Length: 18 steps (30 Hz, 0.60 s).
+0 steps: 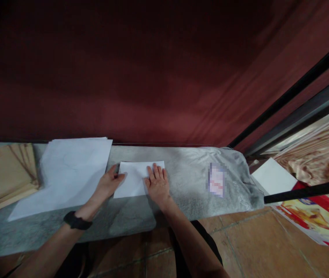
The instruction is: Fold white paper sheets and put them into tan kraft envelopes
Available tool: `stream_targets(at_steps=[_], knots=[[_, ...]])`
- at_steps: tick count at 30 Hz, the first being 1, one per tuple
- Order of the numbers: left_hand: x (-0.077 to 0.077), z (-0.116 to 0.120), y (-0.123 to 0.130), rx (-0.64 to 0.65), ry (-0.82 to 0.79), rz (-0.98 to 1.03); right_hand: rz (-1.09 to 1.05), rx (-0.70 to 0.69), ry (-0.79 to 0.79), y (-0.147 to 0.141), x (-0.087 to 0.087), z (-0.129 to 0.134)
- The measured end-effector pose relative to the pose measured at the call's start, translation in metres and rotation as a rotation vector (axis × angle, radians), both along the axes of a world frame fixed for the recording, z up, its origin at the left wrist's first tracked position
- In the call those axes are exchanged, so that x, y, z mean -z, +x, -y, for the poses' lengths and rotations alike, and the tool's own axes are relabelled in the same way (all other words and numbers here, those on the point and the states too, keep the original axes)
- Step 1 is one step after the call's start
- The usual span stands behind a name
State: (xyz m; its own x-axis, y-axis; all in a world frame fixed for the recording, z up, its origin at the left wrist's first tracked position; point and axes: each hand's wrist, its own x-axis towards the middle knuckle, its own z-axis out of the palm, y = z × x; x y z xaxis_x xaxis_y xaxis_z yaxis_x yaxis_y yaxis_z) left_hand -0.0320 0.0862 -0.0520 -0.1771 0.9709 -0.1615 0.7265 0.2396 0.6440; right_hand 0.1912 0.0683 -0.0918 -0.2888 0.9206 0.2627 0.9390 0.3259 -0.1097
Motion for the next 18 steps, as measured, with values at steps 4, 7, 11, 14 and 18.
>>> stream_targets(at_steps=[4, 7, 11, 14, 18], knots=[[0.001, 0.000, 0.000, -0.011, 0.018, 0.034, 0.003, 0.001, -0.002, 0.001, 0.000, 0.000], [0.002, -0.001, 0.001, -0.014, 0.013, 0.066, -0.001, -0.001, -0.002, 0.002, 0.000, -0.001], [0.005, -0.003, -0.001, -0.027, 0.039, 0.126, -0.005, 0.029, -0.002, 0.006, 0.000, -0.001], [0.009, -0.004, -0.002, -0.073, 0.039, 0.226, 0.002, 0.046, -0.012, 0.013, -0.002, -0.003], [0.010, 0.000, -0.002, -0.123, 0.008, 0.477, 0.003, 0.089, -0.035, 0.026, -0.007, -0.008]])
